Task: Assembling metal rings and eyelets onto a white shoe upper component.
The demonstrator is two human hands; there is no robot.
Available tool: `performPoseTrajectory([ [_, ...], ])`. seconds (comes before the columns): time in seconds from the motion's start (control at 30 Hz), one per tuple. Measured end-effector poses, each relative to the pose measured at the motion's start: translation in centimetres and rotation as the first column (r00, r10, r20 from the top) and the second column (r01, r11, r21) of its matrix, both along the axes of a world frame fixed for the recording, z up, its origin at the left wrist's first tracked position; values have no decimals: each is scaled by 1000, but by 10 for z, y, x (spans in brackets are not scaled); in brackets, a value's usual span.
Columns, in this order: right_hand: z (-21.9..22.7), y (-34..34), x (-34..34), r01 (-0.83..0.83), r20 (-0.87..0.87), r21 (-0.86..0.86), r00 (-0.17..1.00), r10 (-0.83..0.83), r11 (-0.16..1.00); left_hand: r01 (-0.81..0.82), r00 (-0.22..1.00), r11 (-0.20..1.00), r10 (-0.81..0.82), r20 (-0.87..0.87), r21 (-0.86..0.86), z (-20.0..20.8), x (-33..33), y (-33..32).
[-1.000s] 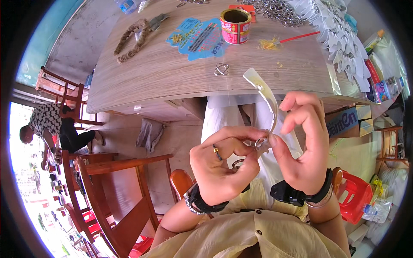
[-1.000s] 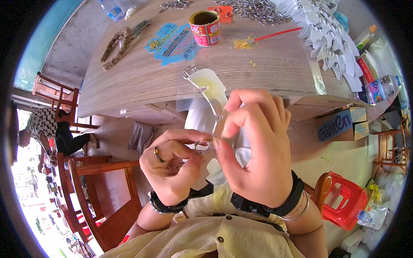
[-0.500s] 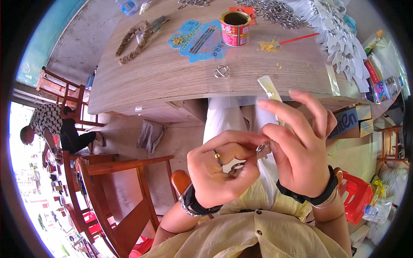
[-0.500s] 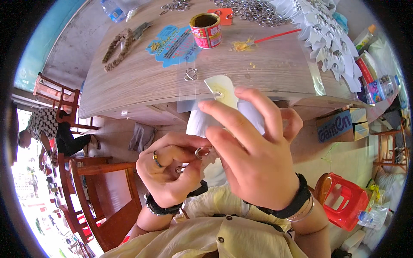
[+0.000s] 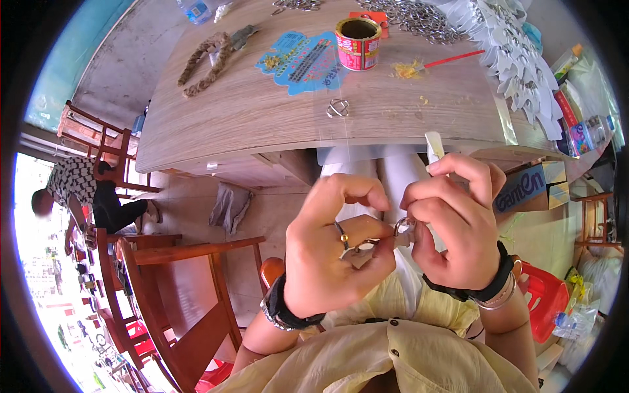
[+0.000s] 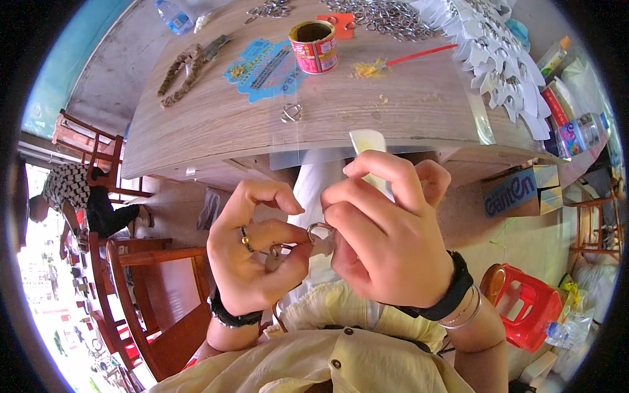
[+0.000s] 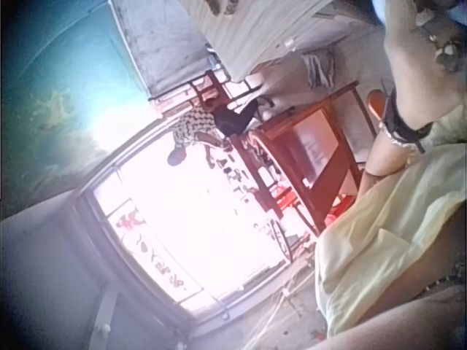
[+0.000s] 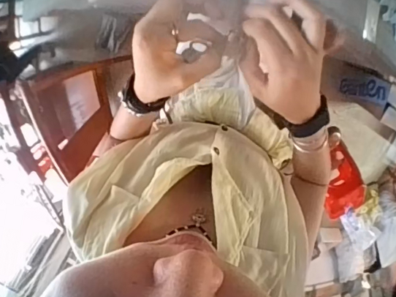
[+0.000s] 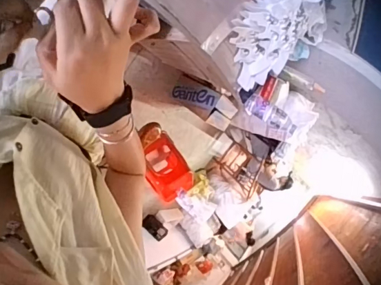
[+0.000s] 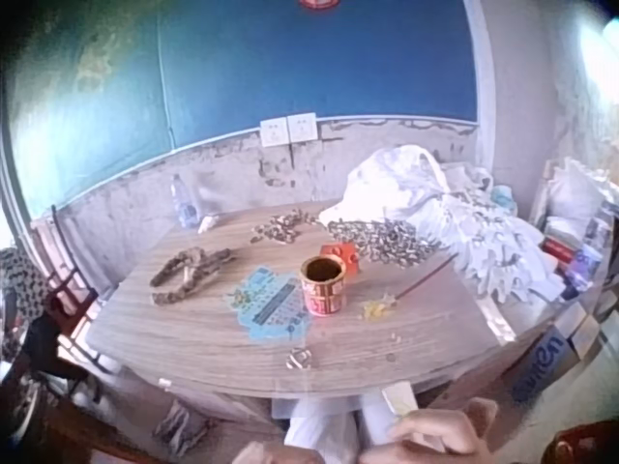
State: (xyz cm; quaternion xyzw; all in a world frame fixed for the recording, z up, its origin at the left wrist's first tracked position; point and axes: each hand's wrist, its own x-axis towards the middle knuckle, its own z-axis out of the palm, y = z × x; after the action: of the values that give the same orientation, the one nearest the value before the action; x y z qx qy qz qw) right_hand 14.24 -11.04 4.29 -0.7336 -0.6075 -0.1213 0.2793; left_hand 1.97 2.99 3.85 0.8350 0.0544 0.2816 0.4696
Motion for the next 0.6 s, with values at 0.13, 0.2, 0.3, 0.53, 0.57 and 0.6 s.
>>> performPoseTrajectory([
  [0.13, 1, 0, 3, -84, -192, 27, 977, 88, 996, 72, 997, 996, -73, -23, -51, -3, 1, 7],
  [0.2, 2, -2, 4, -129, -288, 41, 948, 136, 991, 135, 990, 985, -138, -20, -112, -6, 2, 11],
  [0.3, 0, -5, 3, -159, -433, 104, 882, 188, 982, 243, 969, 949, -246, 10, -202, -15, 4, 16],
  [0.53, -6, -7, -2, -171, -595, 253, 749, 293, 952, 402, 901, 785, -430, 51, -471, -34, 13, 17],
  [0.57, -6, -7, -3, -177, -620, 269, 721, 311, 947, 411, 894, 756, -445, 61, -510, -35, 14, 16],
  [0.6, -6, -7, -2, -186, -590, 246, 750, 299, 951, 419, 886, 724, -458, 72, -547, -35, 15, 16],
])
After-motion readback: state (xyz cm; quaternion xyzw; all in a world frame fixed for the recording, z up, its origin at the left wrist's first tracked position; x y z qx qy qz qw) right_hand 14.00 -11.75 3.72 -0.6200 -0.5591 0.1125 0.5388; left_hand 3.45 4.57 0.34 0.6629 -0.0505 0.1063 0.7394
